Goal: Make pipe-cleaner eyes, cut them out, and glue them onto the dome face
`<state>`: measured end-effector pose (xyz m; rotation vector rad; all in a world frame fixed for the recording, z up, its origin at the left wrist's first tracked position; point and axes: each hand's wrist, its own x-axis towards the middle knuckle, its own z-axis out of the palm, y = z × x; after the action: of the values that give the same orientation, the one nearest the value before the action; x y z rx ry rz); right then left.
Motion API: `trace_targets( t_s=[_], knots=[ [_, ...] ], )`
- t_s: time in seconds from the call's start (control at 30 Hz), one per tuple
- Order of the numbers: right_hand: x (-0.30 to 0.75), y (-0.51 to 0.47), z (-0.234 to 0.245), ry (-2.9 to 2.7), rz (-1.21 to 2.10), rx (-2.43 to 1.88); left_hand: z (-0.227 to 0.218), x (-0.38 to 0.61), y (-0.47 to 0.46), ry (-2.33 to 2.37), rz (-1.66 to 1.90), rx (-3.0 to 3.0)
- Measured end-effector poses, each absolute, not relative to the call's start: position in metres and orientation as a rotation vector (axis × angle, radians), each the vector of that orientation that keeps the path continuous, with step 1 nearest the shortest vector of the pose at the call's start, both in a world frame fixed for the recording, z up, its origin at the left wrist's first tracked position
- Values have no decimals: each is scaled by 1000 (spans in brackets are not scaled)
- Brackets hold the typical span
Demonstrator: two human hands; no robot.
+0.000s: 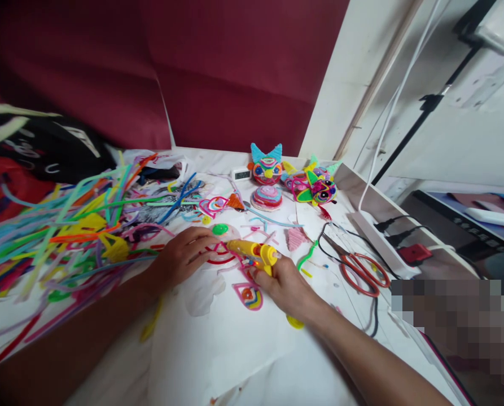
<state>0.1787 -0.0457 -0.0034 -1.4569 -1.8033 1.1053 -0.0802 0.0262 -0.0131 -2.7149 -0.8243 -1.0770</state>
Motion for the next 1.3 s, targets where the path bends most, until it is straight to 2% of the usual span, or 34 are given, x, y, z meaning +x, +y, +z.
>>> trace_targets(
  t_s=[1.3],
  knots=[
    [181, -54, 5, -1845, 1094, -1488, -15, -81, 26, -862, -1053, -2695]
  ],
)
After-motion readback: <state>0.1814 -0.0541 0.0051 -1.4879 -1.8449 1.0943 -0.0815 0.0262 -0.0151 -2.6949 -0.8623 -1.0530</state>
